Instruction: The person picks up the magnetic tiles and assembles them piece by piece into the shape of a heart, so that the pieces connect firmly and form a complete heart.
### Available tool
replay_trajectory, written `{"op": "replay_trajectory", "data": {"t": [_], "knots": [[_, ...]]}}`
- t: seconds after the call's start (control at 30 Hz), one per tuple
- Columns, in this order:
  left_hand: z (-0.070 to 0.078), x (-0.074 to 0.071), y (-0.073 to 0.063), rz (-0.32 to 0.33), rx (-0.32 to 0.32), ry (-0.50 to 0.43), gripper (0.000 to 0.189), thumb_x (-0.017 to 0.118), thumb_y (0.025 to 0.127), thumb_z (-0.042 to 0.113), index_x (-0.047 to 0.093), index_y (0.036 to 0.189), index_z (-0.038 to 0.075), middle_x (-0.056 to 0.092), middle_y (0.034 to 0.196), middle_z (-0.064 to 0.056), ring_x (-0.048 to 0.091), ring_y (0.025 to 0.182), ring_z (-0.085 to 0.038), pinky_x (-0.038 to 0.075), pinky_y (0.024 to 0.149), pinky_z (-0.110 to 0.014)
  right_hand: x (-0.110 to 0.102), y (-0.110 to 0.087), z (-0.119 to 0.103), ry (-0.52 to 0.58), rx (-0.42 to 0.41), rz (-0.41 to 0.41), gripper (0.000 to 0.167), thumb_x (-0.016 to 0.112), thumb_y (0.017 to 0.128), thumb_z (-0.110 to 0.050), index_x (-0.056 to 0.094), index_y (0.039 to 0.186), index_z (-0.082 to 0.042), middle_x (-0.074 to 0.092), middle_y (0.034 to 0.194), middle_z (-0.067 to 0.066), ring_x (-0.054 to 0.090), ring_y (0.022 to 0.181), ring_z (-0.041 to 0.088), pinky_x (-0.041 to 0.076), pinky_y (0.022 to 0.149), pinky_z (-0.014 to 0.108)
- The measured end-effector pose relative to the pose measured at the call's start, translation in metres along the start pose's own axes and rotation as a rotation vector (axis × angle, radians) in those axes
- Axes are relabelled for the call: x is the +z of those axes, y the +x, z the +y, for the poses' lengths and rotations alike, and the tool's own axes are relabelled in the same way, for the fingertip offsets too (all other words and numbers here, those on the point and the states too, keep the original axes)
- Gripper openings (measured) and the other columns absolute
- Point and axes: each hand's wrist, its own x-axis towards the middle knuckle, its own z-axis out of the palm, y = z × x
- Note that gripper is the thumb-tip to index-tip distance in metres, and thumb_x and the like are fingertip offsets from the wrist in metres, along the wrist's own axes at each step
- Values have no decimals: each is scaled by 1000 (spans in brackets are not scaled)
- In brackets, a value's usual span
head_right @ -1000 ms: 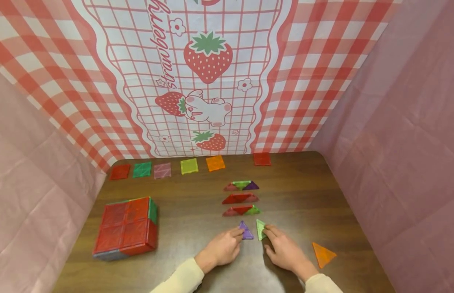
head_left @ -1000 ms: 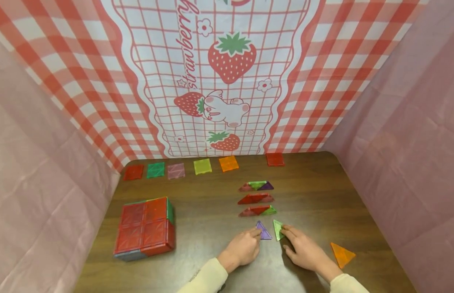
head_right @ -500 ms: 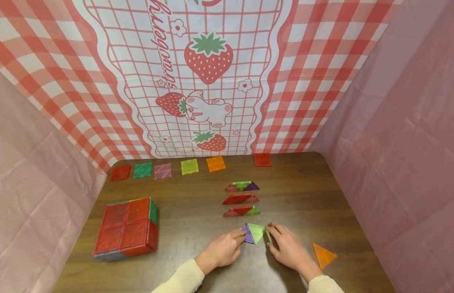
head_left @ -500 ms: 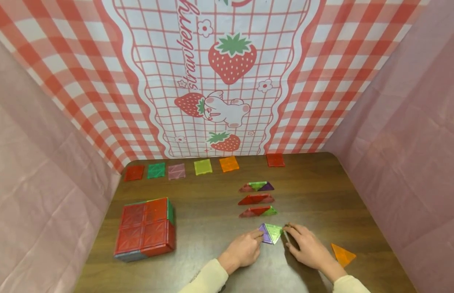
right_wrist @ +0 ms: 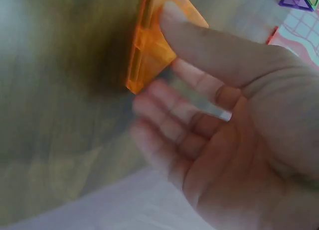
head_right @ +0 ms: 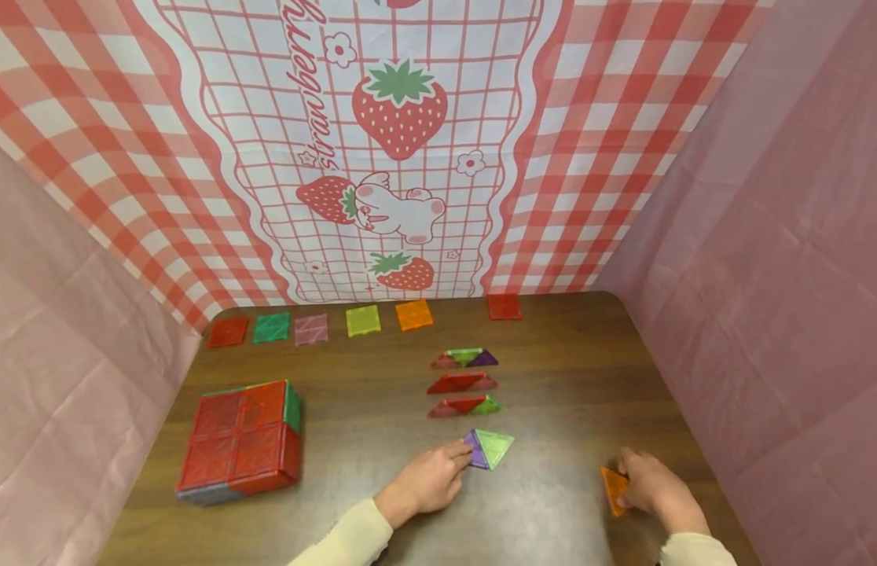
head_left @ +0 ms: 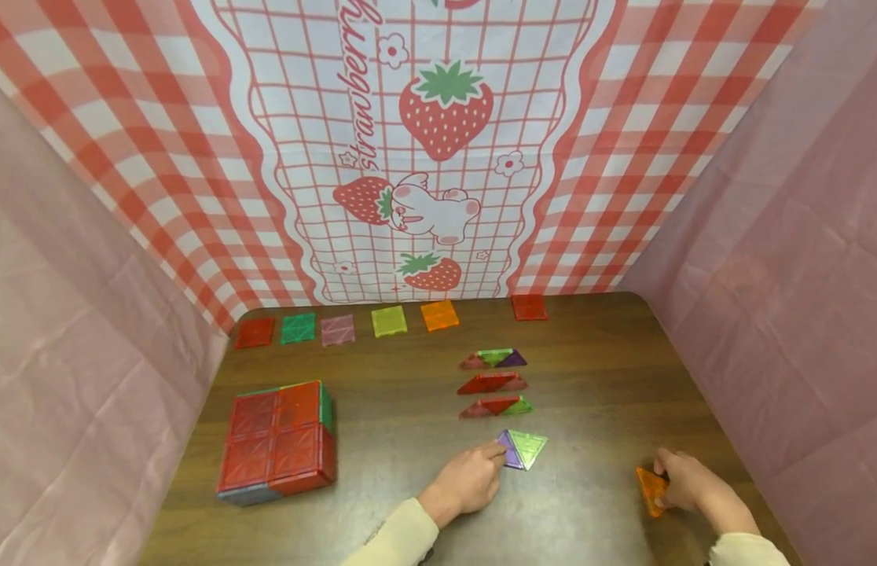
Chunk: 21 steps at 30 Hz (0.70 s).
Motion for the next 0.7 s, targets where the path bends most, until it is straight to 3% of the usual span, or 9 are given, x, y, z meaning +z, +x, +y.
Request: {"op": "replay_trajectory", "data": {"t": [0.17,0.37,0.57,0.7], "knots": [[0,0,1,-16,-8,-12,38,66,91,17,70,128,9,65,137,0,60,130,-16,49,105,-24,11,8,-9,86,-76,49,43,89,73,-17,52,91,-8,54,83,1,49,76,18,43,66,34],[1,0,2,-24,-4,-14,37,66,92,17,70,127,8,65,136,-1,60,130,-17,49,105,-24,26,17,-39,190,-198,110,41,87,78,-26,53,92,-9,47,76,-1,40,65,7,35,57,24],[1,1,4,-33,0,7,38,67,92,19,70,127,7,65,136,-2,61,129,-18,48,105,-24,45,32,-79,195,-170,203,42,84,82,-36,56,96,-8,46,70,-3,40,60,8,34,54,25],[1,2,4,-12,10,7,37,68,91,18,71,126,7,65,134,-2,62,128,-18,49,105,-23,54,42,-101,185,-134,211,43,81,84,-40,57,101,-8,48,69,-3,43,59,10,35,53,27]]}}
